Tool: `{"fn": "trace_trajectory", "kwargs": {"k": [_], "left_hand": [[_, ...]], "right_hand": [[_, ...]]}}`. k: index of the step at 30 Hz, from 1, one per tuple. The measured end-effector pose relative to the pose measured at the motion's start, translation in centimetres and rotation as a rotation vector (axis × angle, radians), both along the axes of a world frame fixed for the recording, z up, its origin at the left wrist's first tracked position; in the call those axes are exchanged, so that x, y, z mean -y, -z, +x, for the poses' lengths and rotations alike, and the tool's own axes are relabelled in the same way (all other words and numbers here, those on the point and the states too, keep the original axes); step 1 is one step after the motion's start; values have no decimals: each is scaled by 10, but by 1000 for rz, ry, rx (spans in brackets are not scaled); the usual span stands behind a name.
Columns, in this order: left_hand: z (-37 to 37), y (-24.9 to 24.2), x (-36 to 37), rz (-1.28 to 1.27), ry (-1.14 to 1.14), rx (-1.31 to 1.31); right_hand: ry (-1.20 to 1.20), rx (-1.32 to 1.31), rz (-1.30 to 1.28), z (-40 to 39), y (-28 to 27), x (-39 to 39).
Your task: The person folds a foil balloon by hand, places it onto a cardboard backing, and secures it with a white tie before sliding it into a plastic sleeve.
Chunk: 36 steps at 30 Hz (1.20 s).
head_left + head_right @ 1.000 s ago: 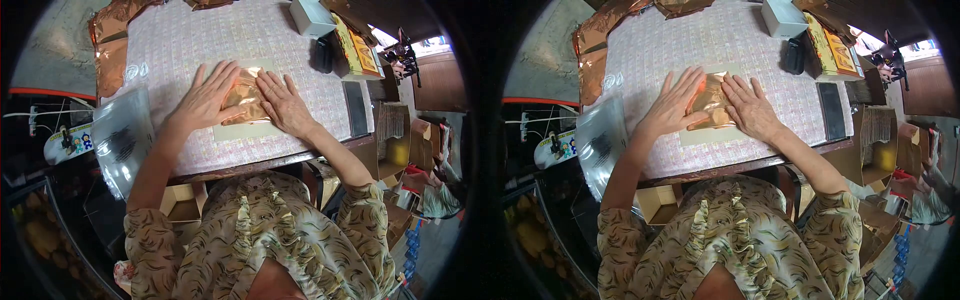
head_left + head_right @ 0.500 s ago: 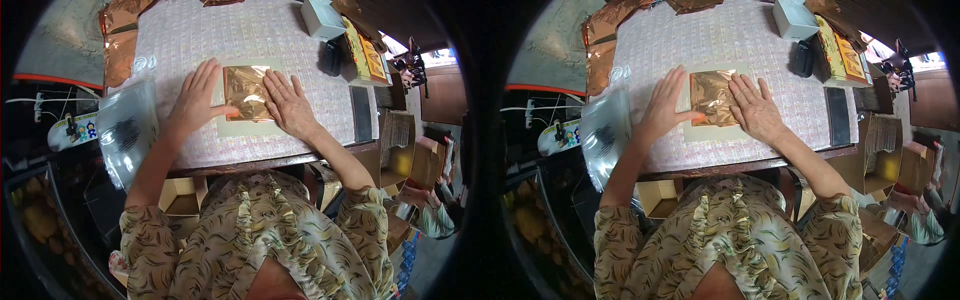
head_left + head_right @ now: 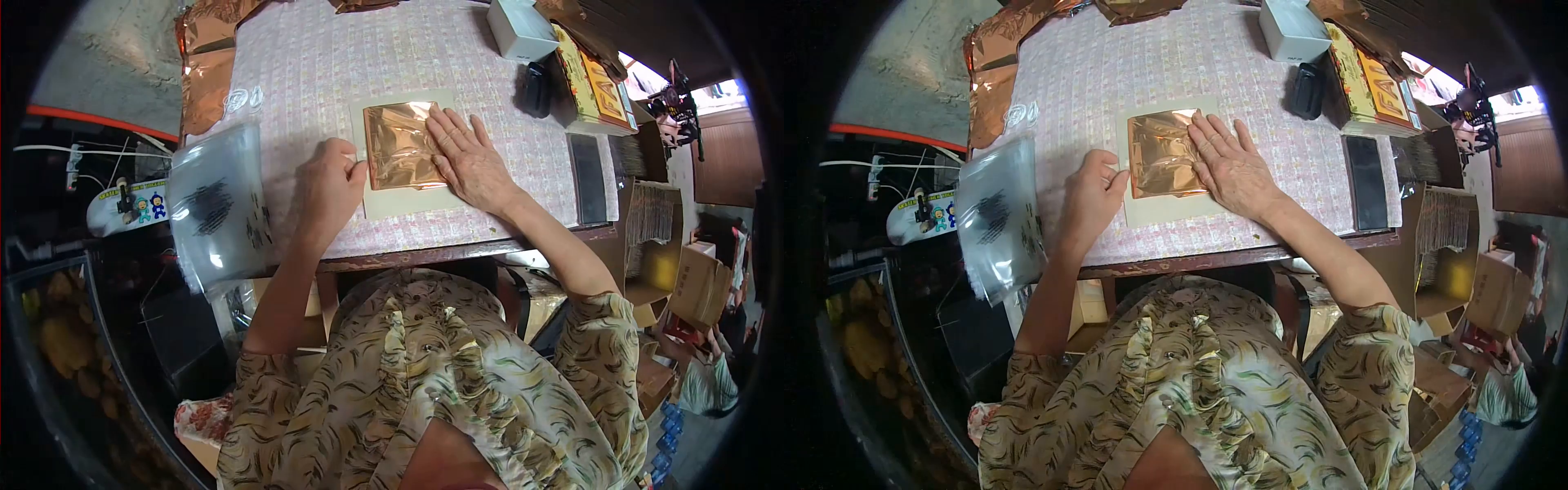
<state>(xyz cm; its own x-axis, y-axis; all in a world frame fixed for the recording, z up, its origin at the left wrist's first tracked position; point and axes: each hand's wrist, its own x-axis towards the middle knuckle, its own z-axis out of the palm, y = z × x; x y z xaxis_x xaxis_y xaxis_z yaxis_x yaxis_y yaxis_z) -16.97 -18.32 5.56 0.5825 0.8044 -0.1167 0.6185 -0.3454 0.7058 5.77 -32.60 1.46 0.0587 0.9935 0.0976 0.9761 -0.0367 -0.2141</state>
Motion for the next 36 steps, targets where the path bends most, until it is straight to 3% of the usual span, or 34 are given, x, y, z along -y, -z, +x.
{"fn": "trace_trajectory", "kwargs": {"k": [1,3,4,6,7,10,17,19,20,28,31,33,36], "left_hand": [[-1,3,-1,2,1,1],[0,6,-7,469,130,23],[7,2,-11,469,132,28],[26,-6,-20,585,547,225],[34,-2,-17,584,546,230],[53,9,-19,609,846,-14],[57,27,-25,555,832,58],[58,25,-25,526,825,67],[58,25,-25,498,828,69],[66,4,-29,477,859,-2],[69,2,-30,501,876,-1],[69,6,-30,511,878,-7],[66,9,-26,497,849,5]], "right_hand": [[1,1,2,-1,0,0],[5,-2,7,-1,0,0],[8,3,6,-1,0,0],[-1,-4,12,-1,0,0],[0,0,10,-1,-1,0],[6,-4,-2,1,-3,-1],[-35,-188,57,12,-17,-7],[50,-528,166,22,-24,-15],[100,-435,260,22,-28,-22],[79,-499,228,42,-22,-53],[21,-352,356,61,-60,-58],[215,-211,497,102,-82,-65],[505,53,495,180,-107,-86]]}}
